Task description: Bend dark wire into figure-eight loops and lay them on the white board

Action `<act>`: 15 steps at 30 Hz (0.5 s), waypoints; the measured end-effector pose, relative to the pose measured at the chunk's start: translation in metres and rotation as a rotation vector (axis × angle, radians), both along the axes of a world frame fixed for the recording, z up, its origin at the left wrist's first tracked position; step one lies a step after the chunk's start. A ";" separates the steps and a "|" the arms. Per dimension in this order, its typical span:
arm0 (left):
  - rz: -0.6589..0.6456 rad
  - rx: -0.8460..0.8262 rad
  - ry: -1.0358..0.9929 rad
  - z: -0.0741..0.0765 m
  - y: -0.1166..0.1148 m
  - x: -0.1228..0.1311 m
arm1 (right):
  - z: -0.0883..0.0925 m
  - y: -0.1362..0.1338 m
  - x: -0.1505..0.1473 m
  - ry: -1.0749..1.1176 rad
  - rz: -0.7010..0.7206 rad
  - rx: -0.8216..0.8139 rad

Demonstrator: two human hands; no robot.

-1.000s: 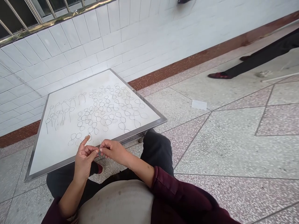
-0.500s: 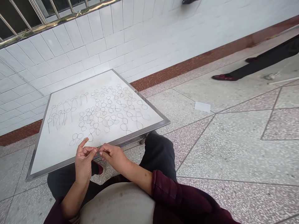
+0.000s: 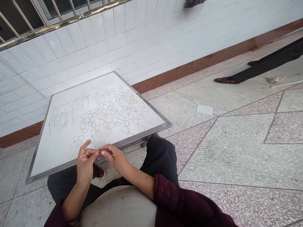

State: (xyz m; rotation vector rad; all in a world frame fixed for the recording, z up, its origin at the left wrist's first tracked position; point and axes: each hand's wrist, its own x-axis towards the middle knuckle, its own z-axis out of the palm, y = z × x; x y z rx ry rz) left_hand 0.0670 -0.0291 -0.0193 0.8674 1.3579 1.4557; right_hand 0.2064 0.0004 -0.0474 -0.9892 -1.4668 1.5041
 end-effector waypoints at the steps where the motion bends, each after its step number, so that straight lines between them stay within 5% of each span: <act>1: -0.033 -0.019 0.031 0.001 -0.001 0.001 | 0.000 0.003 0.000 0.073 0.005 -0.057; 7: -0.137 -0.078 0.112 0.005 -0.003 0.006 | -0.001 0.009 0.000 0.270 -0.006 -0.190; 15: -0.186 -0.158 -0.036 -0.003 -0.003 0.006 | 0.010 0.016 0.004 0.342 0.117 -0.354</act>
